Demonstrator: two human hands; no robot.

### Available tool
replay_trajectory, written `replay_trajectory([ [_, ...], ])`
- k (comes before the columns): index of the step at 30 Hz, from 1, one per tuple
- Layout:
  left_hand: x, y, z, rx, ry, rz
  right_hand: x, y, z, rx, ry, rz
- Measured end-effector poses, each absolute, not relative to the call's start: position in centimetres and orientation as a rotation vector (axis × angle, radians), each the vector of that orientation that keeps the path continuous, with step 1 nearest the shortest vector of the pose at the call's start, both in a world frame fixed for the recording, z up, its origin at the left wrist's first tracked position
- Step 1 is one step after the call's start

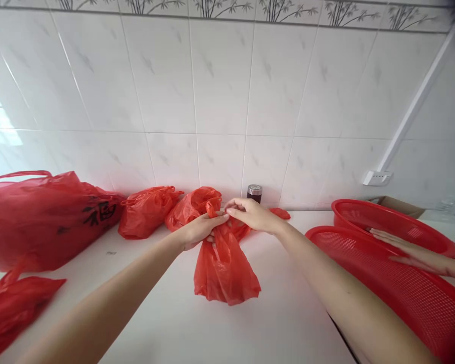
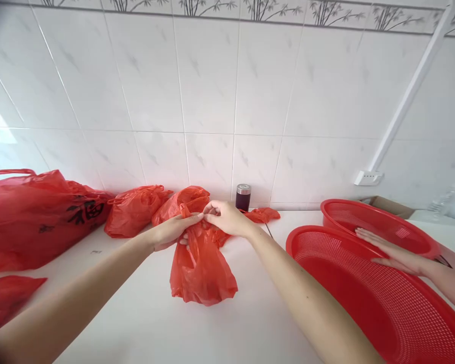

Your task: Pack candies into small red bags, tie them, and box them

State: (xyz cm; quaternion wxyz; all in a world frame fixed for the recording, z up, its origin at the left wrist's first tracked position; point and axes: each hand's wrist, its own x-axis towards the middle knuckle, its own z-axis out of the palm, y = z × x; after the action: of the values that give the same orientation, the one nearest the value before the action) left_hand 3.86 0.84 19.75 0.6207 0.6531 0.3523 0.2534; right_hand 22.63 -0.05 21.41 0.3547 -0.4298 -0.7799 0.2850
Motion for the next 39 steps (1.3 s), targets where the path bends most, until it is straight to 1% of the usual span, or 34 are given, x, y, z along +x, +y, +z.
replay_trajectory([
  [2, 3.6, 0.9, 19.4, 1.485, 0.742, 0.552, 23.2, -0.2, 19.9, -1.085, -1.959, 0.932],
  [5, 3.4, 0.9, 19.1, 1.48, 0.709, 0.534, 23.0, -0.7, 18.6, -1.013, -1.857, 1.034],
  [7, 3.3, 1.0, 19.0, 1.487, 0.729, 0.55, 22.6, -1.2, 18.3, -0.984, -1.827, 0.979],
  [10, 3.0, 1.2, 18.8, 1.501, 0.742, 0.575, 21.8, -3.1, 18.7, -0.946, -1.699, 0.812],
  [15, 1.9, 1.0, 19.0, 1.662, 0.615, 0.544, 21.0, -6.7, 19.4, -0.82, -1.758, 0.88],
  [18, 1.8, 0.7, 19.3, 1.8, 0.666, 0.464, 20.8, -5.5, 18.1, -0.895, -1.672, 0.751],
  [21, 2.3, 0.6, 18.9, 1.937, 0.7, 0.445, 20.6, -3.0, 15.5, -1.017, -1.618, 0.811],
  [23, 3.1, 0.7, 18.1, 2.103, 0.793, 0.548, 20.2, -1.8, 13.8, -1.036, -1.57, 0.89],
  [27, 4.8, 0.6, 16.0, 2.472, 1.147, 0.949, 19.7, -1.3, 11.9, -0.954, -1.401, 1.093],
  [29, 5.4, 0.4, 14.9, 2.498, 1.208, 1.11, 19.9, -1.5, 11.6, -0.879, -1.364, 1.195],
  [31, 5.6, 0.0, 14.0, 2.43, 1.226, 1.185, 20.2, -1.7, 11.5, -0.838, -1.386, 1.256],
  [33, 5.5, -0.4, 13.3, 2.347, 1.235, 1.182, 20.7, -1.9, 11.5, -0.871, -1.459, 1.196],
  [37, 4.7, -1.6, 12.2, 2.268, 1.268, 1.024, 21.4, -2.8, 11.4, -1.065, -1.537, 0.788],
  [39, 3.6, -2.3, 11.4, 2.222, 1.318, 0.984, 21.9, -3.3, 11.0, -1.12, -1.501, 0.715],
])
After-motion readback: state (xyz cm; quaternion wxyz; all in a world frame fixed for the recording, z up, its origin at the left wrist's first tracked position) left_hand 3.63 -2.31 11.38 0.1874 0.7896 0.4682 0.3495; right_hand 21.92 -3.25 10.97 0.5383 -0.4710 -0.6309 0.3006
